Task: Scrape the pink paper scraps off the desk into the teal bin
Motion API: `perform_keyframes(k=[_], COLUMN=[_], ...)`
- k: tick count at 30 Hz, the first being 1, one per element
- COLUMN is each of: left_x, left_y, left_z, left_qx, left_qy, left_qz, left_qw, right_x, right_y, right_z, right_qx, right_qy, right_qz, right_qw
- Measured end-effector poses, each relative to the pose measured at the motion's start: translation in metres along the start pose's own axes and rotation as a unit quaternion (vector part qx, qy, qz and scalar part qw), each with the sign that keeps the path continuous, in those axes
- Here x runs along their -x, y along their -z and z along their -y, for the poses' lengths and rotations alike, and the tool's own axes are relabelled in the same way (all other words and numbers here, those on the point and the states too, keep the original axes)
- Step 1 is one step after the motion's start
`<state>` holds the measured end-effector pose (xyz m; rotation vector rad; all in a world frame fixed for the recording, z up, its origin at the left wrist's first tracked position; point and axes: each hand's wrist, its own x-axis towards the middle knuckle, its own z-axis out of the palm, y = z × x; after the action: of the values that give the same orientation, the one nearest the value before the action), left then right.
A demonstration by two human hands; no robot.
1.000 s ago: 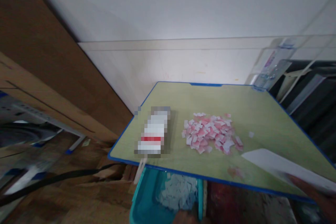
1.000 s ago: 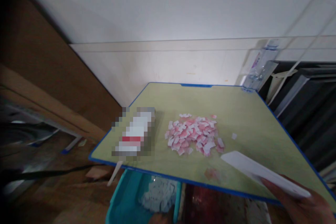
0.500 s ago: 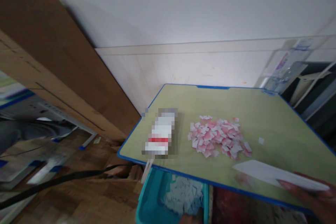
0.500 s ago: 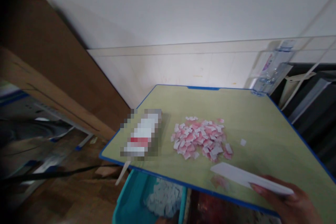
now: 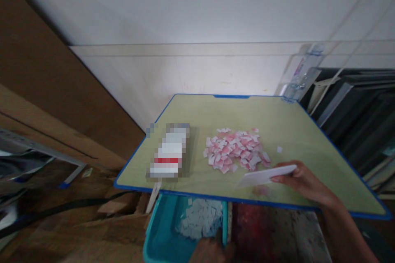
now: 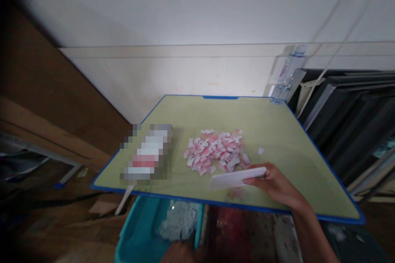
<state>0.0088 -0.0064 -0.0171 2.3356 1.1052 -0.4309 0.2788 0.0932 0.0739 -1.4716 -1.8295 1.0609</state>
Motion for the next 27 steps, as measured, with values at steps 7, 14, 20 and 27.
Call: perform_keyframes(k=[7, 14, 20, 27], left_x=[0.005, 0.007, 0.007, 0.004], left_y=[0.006, 0.009, 0.010, 0.006], left_z=[0.000, -0.002, -0.001, 0.000], left_qx=[-0.015, -0.022, -0.010, -0.019], left_qy=[-0.010, 0.001, 0.002, 0.007], left_qz=[0.013, 0.008, 0.020, 0.021], left_qw=[1.000, 1.000, 1.000, 1.000], right_x=[0.015, 0.049, 0.073, 0.081], right_y=[0.010, 0.008, 0.003, 0.014], right_z=[-0.006, -0.008, -0.012, -0.025], right_qx=[-0.011, 0.009, 0.036, 0.060], right_qy=[-0.006, -0.017, -0.022, -0.040], right_qz=[0.023, -0.019, -0.100, -0.193], right_qw=[1.000, 1.000, 0.994, 0.979])
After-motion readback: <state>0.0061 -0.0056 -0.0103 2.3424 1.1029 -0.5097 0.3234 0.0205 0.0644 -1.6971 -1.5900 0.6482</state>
